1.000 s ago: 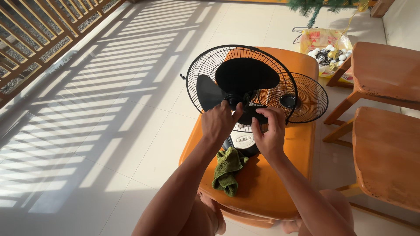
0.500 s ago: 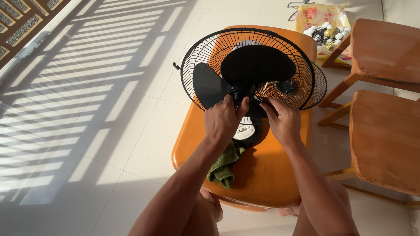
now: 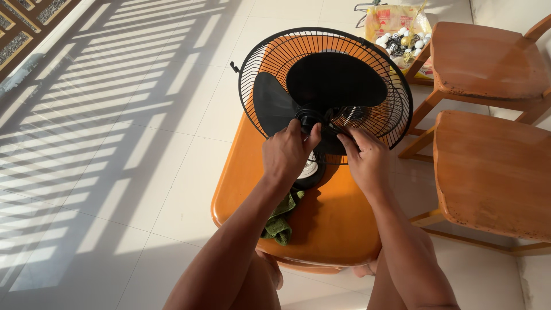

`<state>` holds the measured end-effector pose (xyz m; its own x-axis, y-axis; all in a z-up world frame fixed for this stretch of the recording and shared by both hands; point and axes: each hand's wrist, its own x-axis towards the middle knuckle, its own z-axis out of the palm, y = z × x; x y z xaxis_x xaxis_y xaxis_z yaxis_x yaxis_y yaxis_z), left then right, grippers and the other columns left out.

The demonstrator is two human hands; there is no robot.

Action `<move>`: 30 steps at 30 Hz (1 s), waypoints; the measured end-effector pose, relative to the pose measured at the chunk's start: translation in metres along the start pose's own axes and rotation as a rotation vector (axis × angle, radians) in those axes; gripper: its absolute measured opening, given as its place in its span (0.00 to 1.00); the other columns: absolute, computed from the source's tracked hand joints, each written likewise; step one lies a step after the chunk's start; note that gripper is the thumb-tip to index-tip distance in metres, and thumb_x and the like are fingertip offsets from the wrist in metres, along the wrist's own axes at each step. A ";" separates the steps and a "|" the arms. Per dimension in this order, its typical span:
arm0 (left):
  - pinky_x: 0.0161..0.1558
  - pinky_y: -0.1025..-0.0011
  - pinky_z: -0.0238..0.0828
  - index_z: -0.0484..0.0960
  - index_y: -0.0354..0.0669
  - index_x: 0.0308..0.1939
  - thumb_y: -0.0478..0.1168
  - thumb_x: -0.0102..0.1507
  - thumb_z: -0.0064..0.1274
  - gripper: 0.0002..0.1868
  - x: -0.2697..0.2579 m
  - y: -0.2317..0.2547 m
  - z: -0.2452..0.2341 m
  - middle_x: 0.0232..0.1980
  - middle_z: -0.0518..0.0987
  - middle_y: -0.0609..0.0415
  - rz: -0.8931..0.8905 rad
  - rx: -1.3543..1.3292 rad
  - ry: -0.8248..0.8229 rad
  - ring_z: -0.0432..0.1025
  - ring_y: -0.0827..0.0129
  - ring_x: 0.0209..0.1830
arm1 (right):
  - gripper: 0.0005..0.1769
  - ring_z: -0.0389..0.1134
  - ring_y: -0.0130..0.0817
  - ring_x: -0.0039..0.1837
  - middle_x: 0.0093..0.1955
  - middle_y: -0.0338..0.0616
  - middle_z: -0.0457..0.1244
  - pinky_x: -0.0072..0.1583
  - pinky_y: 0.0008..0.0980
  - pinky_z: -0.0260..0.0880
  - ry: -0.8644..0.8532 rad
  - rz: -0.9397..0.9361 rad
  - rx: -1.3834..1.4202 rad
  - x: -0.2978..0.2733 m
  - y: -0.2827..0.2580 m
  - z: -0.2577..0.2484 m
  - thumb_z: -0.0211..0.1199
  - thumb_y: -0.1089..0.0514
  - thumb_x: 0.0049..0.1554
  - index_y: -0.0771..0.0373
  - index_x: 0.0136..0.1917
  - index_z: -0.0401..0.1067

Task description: The person disassembles a table fan by removing the front grille, unscrewing the central hub nut, and detaching the fan blades. They then wipe the exposed motor housing and rear grille with a green cloth. The episode ends with the fan partially disassembled.

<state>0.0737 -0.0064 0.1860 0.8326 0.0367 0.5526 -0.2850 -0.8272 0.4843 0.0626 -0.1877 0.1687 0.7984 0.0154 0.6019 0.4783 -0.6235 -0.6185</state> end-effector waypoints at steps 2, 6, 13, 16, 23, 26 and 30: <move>0.15 0.68 0.65 0.75 0.40 0.25 0.61 0.67 0.52 0.29 0.000 0.003 -0.001 0.17 0.77 0.55 -0.038 -0.002 -0.027 0.72 0.66 0.12 | 0.09 0.71 0.32 0.41 0.44 0.44 0.71 0.42 0.30 0.69 0.013 -0.044 -0.014 0.003 0.001 -0.002 0.67 0.60 0.63 0.66 0.55 0.78; 0.16 0.68 0.66 0.76 0.41 0.24 0.61 0.67 0.53 0.29 -0.001 0.011 0.001 0.17 0.77 0.54 -0.092 0.000 -0.088 0.72 0.65 0.11 | 0.08 0.72 0.38 0.47 0.45 0.43 0.71 0.54 0.38 0.70 0.111 -0.263 -0.150 0.009 0.006 -0.014 0.68 0.60 0.62 0.64 0.54 0.79; 0.18 0.69 0.68 0.76 0.40 0.25 0.61 0.67 0.53 0.28 0.002 0.023 0.005 0.19 0.78 0.54 -0.046 -0.069 -0.067 0.74 0.65 0.14 | 0.09 0.72 0.36 0.46 0.45 0.42 0.71 0.54 0.36 0.70 0.074 -0.137 -0.059 0.009 0.005 -0.030 0.67 0.60 0.63 0.63 0.56 0.79; 0.18 0.68 0.69 0.75 0.40 0.24 0.61 0.66 0.53 0.29 0.000 0.028 0.008 0.18 0.78 0.53 -0.096 -0.085 -0.102 0.74 0.64 0.14 | 0.08 0.72 0.36 0.46 0.44 0.42 0.71 0.53 0.35 0.70 0.063 -0.130 -0.084 0.010 0.006 -0.035 0.67 0.60 0.63 0.63 0.56 0.79; 0.19 0.67 0.68 0.76 0.41 0.22 0.61 0.66 0.54 0.29 0.000 0.030 0.007 0.18 0.78 0.54 -0.078 -0.073 -0.086 0.74 0.63 0.14 | 0.09 0.73 0.36 0.47 0.46 0.44 0.72 0.52 0.34 0.71 0.037 -0.150 -0.046 0.009 0.001 -0.042 0.67 0.60 0.64 0.64 0.56 0.78; 0.18 0.67 0.68 0.75 0.41 0.23 0.61 0.65 0.56 0.28 0.000 0.027 0.003 0.17 0.77 0.55 -0.053 -0.018 -0.075 0.74 0.64 0.14 | 0.11 0.74 0.34 0.44 0.45 0.43 0.72 0.47 0.32 0.72 -0.048 0.040 0.023 0.003 -0.003 -0.039 0.66 0.57 0.62 0.65 0.55 0.77; 0.15 0.66 0.65 0.74 0.41 0.23 0.59 0.64 0.56 0.27 -0.002 0.019 -0.009 0.19 0.78 0.53 0.035 0.063 0.014 0.74 0.62 0.14 | 0.15 0.75 0.38 0.43 0.42 0.44 0.73 0.47 0.37 0.71 -0.267 0.332 0.047 -0.005 -0.004 -0.027 0.64 0.52 0.62 0.62 0.57 0.79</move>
<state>0.0626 -0.0170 0.2000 0.8160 0.0147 0.5779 -0.2827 -0.8619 0.4209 0.0471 -0.2062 0.1820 0.9756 0.0257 0.2182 0.1906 -0.5925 -0.7827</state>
